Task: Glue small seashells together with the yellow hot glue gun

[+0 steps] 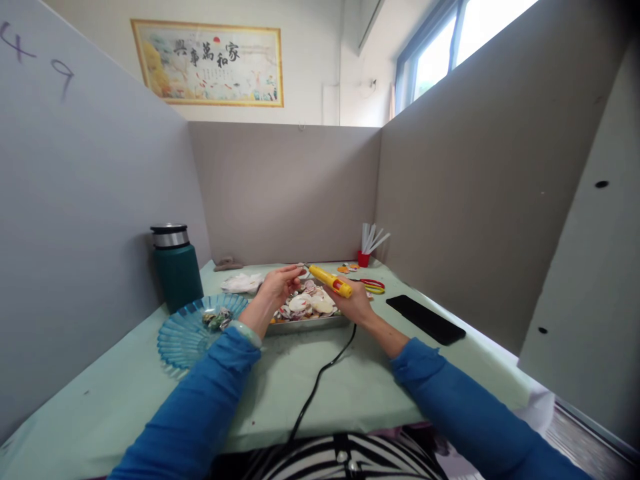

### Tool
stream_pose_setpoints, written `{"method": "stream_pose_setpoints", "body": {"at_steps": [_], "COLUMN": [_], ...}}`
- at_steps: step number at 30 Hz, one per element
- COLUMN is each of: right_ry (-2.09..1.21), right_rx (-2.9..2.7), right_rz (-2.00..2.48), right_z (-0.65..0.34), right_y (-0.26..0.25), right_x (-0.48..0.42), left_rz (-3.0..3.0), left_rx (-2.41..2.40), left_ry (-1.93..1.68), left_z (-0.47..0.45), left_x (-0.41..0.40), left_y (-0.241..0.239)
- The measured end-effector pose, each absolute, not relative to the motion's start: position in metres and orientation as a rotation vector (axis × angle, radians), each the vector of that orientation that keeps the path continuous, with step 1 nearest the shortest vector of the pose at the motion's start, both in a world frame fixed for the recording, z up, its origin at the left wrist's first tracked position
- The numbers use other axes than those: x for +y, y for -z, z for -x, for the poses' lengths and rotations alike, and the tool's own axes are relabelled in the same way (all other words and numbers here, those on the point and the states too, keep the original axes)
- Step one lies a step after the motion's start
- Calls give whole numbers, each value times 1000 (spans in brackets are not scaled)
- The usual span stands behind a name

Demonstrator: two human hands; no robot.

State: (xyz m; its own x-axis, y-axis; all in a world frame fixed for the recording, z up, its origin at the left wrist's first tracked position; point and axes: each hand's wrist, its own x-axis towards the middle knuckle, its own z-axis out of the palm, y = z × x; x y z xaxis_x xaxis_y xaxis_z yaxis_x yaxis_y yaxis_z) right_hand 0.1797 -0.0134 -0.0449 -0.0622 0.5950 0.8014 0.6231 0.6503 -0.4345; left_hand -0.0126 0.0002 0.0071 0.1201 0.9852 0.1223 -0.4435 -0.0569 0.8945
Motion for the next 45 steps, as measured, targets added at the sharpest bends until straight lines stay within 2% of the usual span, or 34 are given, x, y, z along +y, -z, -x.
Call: {"method": "stream_pose_setpoints", "body": {"at_steps": [45], "right_ry": [94], "right_rx": [-1731], "right_rz": [937], "right_z": [-180], "right_y": [52], "right_x": [-8], "left_rz": [-1085], "left_rx": [737], "left_ry": [-1359], "left_z": [9], "left_x": [2], "left_y": [-4]}}
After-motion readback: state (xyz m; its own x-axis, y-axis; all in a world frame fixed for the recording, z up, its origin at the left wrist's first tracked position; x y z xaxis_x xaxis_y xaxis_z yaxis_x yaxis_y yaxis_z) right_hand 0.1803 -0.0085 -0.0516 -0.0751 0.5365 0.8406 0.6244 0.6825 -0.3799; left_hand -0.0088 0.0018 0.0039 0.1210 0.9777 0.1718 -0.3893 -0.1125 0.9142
